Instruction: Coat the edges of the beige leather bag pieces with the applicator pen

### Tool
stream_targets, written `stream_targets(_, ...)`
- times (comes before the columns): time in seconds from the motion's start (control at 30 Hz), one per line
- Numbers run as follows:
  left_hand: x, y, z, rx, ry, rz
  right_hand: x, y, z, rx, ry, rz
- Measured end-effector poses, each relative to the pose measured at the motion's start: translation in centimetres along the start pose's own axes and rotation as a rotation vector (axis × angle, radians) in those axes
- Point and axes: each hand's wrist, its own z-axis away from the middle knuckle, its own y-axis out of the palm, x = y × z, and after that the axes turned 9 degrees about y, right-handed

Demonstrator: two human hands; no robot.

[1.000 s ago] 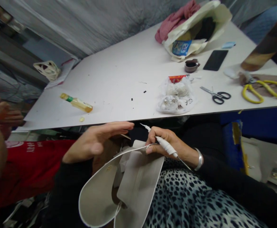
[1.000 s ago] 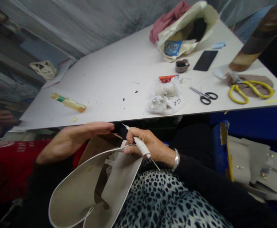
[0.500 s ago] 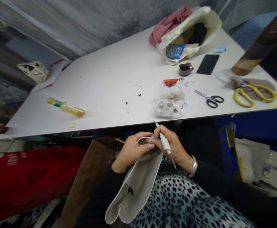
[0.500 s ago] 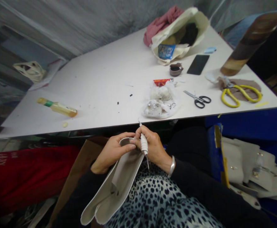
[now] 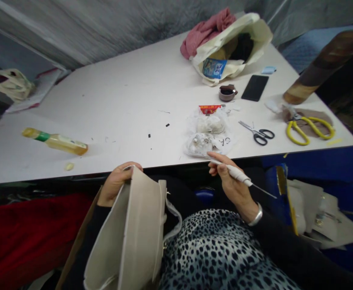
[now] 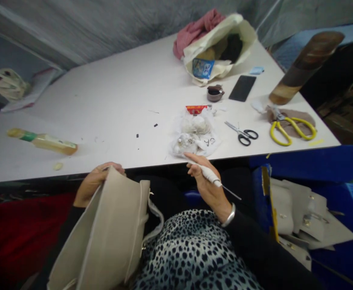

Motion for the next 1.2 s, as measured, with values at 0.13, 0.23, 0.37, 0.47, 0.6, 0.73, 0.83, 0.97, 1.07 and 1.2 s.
stream_targets(0.13, 0.3, 1.7, -1.9, 0.089, 0.029, 0.140, -0.8, -1.7, -2.2, -0.219, 0.028, 0.072)
stream_targets(0.23, 1.0, 7.4, -1.8, 0.129, -0.129, 0.114, -1.4, -1.8, -3.5, -0.267, 0.000, 0.108)
stream_targets(0.37, 2.1, 13.8, -0.7, 0.086, -0.061, 0.028, -1.9, -1.6, -4.4, -0.320, -0.115, 0.254)
stream_targets(0.47, 2.3, 15.6, 0.2, 0.057, 0.065, -0.155, -2.3, -1.6, -5.0, -0.314, -0.201, 0.329)
stream_targets(0.6, 1.8, 16.1, 0.7, 0.120, 0.101, -0.260, -2.8, -1.6, -5.5, -0.286, -0.255, 0.394)
stream_targets(0.73, 1.9, 16.2, 0.1, 0.188, 0.033, -0.207, -3.0, -1.5, -5.9, -0.279, -0.257, 0.391)
stream_targets(0.83, 2.2, 16.3, -0.3, 0.196, 0.011, -0.190, -2.9, -1.4, -6.0, -0.270, -0.259, 0.394)
stream_targets(0.97, 2.5, 16.3, -0.5, 0.212, -0.004, -0.197, -3.1, -1.5, -5.9, -0.231, -0.240, 0.366)
stream_targets(1.07, 2.5, 16.4, -0.6, 0.211, -0.005, -0.216, -3.4, -1.6, -5.8, -0.217, -0.223, 0.351)
stream_targets(1.2, 2.3, 16.5, -0.5, 0.215, -0.002, -0.246, -3.6, -1.6, -5.8, -0.216, -0.240, 0.363)
